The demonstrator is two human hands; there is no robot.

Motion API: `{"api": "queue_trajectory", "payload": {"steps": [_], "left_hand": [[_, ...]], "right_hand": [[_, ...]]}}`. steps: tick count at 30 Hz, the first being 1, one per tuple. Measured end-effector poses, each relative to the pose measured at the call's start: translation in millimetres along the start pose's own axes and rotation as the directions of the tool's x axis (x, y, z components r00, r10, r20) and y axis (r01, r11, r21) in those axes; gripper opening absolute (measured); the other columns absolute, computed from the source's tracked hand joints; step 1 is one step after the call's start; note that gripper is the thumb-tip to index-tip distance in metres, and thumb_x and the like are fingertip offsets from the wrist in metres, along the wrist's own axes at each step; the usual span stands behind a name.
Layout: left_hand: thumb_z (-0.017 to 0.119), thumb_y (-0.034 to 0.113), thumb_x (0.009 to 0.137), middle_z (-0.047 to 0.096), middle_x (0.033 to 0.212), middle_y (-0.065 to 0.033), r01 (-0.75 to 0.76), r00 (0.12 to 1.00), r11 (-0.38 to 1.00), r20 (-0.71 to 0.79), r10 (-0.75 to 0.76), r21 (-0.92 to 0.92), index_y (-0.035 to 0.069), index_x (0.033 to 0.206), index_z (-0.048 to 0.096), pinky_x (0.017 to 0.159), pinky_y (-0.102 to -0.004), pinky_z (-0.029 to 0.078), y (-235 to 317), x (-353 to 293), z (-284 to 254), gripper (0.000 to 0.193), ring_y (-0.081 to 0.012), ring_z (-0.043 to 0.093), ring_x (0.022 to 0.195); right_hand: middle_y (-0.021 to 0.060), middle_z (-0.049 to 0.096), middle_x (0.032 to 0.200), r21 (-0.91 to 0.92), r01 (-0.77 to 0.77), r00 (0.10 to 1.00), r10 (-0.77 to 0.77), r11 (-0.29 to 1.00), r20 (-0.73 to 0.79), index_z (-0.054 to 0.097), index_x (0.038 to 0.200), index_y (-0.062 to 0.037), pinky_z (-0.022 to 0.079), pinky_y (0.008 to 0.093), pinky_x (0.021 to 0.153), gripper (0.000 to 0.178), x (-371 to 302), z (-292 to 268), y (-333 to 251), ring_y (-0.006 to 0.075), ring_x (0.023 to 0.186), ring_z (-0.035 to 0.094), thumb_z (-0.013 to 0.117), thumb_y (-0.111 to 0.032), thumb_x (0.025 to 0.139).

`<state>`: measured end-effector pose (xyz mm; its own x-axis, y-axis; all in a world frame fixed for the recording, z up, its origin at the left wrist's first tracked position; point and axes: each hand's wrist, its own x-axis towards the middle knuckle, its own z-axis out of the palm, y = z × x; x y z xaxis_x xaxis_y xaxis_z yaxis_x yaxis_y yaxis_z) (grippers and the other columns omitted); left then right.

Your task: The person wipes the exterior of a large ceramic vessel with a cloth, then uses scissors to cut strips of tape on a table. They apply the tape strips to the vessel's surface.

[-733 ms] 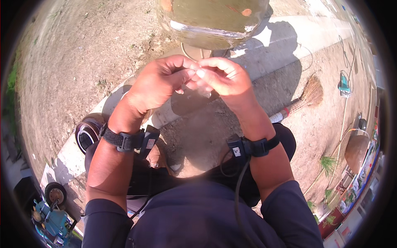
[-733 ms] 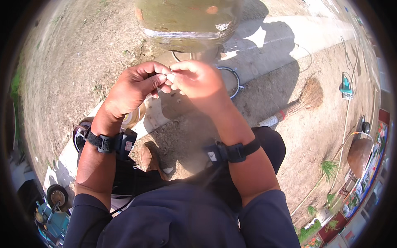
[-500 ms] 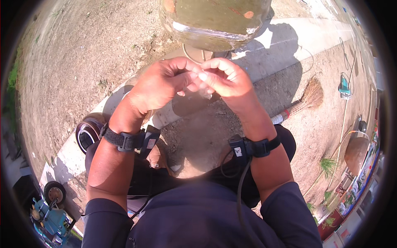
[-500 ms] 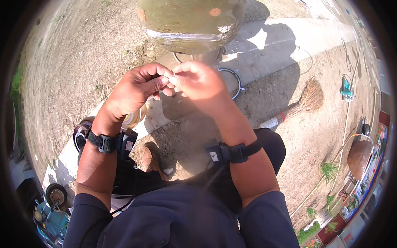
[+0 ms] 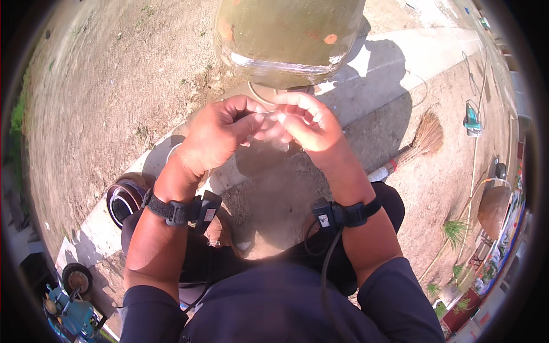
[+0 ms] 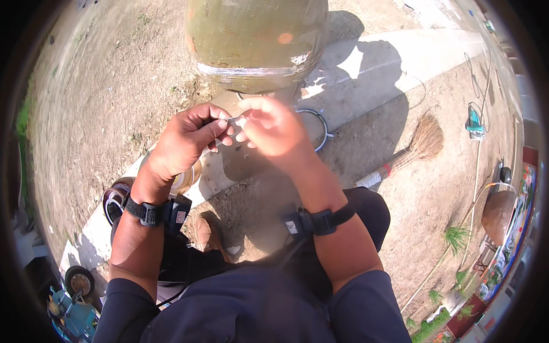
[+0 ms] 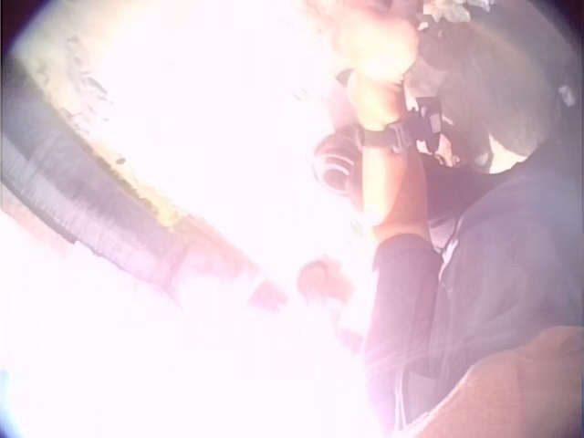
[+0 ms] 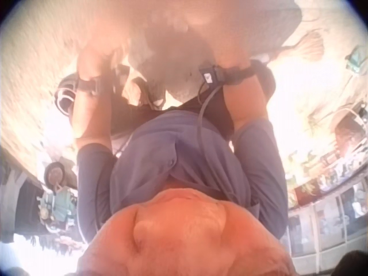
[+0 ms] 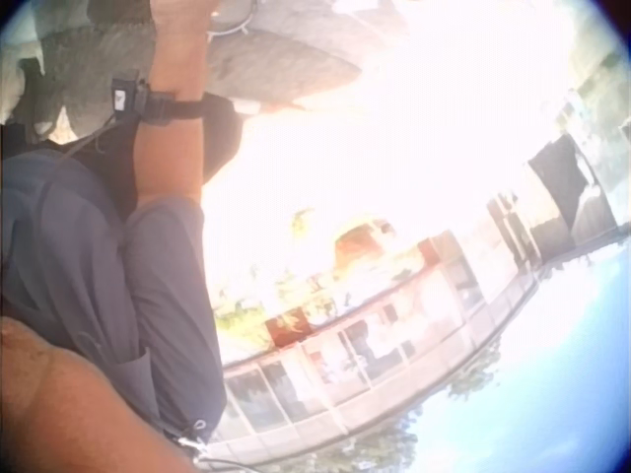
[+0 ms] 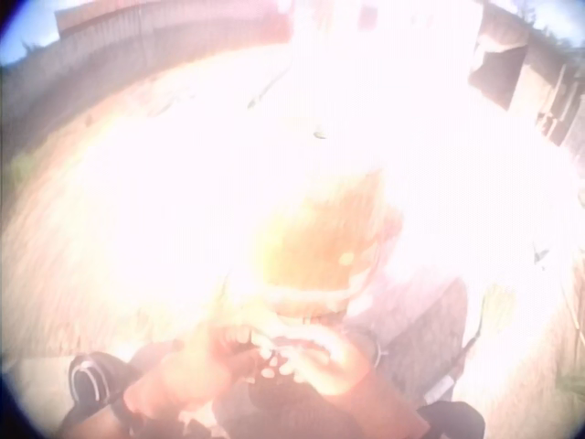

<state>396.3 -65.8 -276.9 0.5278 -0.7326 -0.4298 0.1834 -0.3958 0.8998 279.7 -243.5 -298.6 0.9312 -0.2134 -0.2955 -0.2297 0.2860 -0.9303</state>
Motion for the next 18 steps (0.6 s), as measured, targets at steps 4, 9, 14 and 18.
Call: {"api": "queue_trajectory", "payload": {"steps": [4, 9, 14, 18], "left_hand": [[0.06, 0.014, 0.106, 0.072, 0.096, 0.0006, -0.002, 0.999, 0.999, 0.04, 0.004, -0.033, 0.005, 0.112, 0.068, 0.071, -0.0213, 0.048, 2.9, -0.7, 3.1, 0.014, -0.0061, 0.067, 0.086], [0.062, 0.015, 0.105, 0.071, 0.092, 0.0005, -0.005, 1.0, 0.994, -0.001, 0.005, -0.108, 0.005, 0.111, 0.069, 0.069, -0.021, 0.047, 1.1, -0.2, 1.0, 0.014, -0.0063, 0.065, 0.082], [0.066, 0.013, 0.102, 0.071, 0.088, -0.0008, 0.042, 0.994, 0.995, -0.093, -0.051, -0.094, 0.002, 0.108, 0.07, 0.07, -0.0229, 0.05, 3.5, 1.3, 3.7, 0.014, -0.0063, 0.064, 0.078], [0.067, 0.014, 0.101, 0.072, 0.087, -0.0008, 0.033, 0.989, 0.994, -0.138, -0.048, -0.105, 0.002, 0.106, 0.07, 0.068, -0.0226, 0.05, 0.4, 3.6, 1.4, 0.014, -0.0062, 0.064, 0.077]], "right_hand": [[0.0077, 0.074, 0.097, -0.032, 0.013, 1.0, -0.012, 0.999, 0.016, 0.065, 0.116, 0.0021, 0.054, 0.0248, 0.071, 0.02, -1.4, -0.1, 5.5, 0.0117, 0.083, 0.07, 0.064, -0.011, 0.101], [0.0033, 0.074, 0.09, -0.213, 0.081, 0.995, -0.09, 0.974, -0.033, 0.069, 0.105, 0.0, 0.053, 0.0231, 0.068, 0.015, -3.0, 6.7, -1.1, 0.0089, 0.077, 0.068, 0.068, -0.014, 0.1], [0.0043, 0.073, 0.092, -0.215, 0.046, 0.999, -0.044, 0.976, 0.015, 0.069, 0.107, 0.0004, 0.054, 0.0242, 0.07, 0.016, -1.2, 5.1, 1.9, 0.0093, 0.078, 0.067, 0.067, -0.014, 0.101], [0.0052, 0.073, 0.093, -0.128, -0.013, 0.997, 0.023, 0.992, 0.073, 0.068, 0.109, 0.0012, 0.055, 0.0254, 0.073, 0.021, -1.0, 4.6, 0.7, 0.0103, 0.081, 0.068, 0.065, -0.018, 0.101]]}}
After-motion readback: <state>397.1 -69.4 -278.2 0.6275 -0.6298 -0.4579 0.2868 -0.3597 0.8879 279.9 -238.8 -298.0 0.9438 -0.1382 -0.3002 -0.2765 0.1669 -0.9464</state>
